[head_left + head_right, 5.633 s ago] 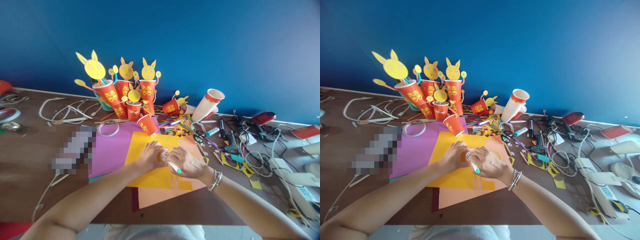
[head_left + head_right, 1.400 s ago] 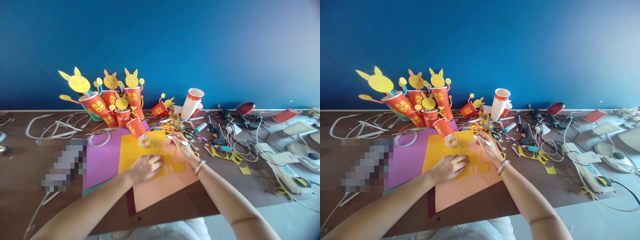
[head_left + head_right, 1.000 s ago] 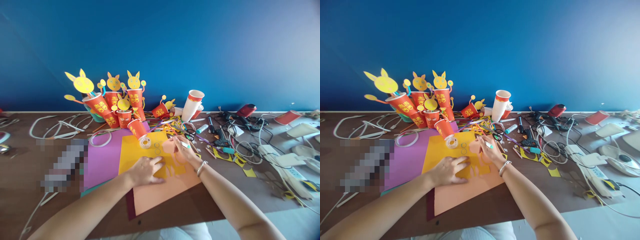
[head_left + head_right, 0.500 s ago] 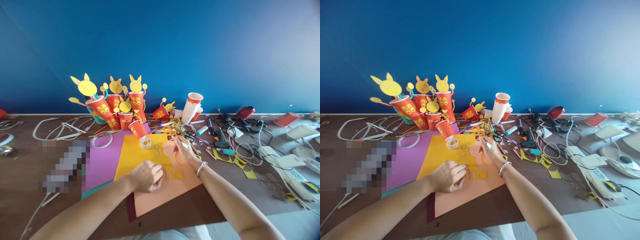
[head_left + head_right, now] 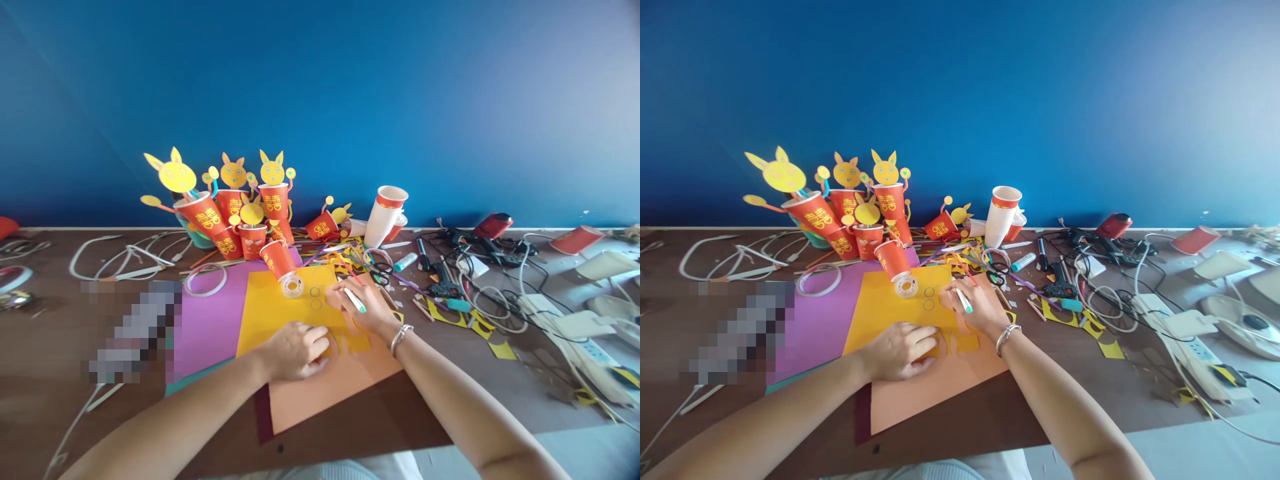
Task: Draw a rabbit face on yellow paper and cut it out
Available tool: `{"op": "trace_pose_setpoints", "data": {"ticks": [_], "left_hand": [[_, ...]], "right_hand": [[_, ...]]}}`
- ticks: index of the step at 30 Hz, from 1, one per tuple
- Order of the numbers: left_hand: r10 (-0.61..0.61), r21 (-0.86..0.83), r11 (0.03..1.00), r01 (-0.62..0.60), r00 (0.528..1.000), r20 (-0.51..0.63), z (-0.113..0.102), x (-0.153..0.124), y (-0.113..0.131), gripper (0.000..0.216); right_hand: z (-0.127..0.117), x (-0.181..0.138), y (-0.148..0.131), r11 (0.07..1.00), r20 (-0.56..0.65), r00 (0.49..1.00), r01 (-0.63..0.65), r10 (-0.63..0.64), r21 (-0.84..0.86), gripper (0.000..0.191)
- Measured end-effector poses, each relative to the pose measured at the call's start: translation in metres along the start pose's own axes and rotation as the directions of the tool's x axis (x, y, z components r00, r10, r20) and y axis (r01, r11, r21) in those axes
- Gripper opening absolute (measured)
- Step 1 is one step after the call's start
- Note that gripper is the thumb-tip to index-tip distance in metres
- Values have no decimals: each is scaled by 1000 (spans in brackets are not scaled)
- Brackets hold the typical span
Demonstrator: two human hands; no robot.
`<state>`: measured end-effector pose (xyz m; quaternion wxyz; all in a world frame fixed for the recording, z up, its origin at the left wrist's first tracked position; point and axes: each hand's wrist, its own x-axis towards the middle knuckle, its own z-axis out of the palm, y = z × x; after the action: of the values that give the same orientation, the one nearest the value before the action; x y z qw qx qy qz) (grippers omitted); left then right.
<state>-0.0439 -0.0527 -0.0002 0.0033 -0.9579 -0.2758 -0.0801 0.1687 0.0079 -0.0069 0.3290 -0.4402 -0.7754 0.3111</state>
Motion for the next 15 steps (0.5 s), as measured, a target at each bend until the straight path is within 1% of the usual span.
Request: {"op": "trace_pose_setpoints", "data": {"ticks": [3, 6, 12, 15], "left_hand": [[1, -8, 1000, -1, 1000, -1, -1, 0, 0, 19], [-3, -17, 1000, 2, 1000, -15, -2, 0, 0, 22], [-8, 7, 1000, 8, 999, -43, 2, -1, 1, 31], [25, 33, 999, -23, 997, -72, 4, -2, 2, 30]], "right_hand": [[1, -1, 0, 999, 9, 1000, -11, 11, 49, 30], [1, -1, -2, 996, -11, 1000, -19, 20, 84, 31], [1, 0, -6, 999, -18, 1000, -19, 20, 44, 32], [0, 1, -6, 1000, -15, 1000, -21, 21, 12, 30]]}}
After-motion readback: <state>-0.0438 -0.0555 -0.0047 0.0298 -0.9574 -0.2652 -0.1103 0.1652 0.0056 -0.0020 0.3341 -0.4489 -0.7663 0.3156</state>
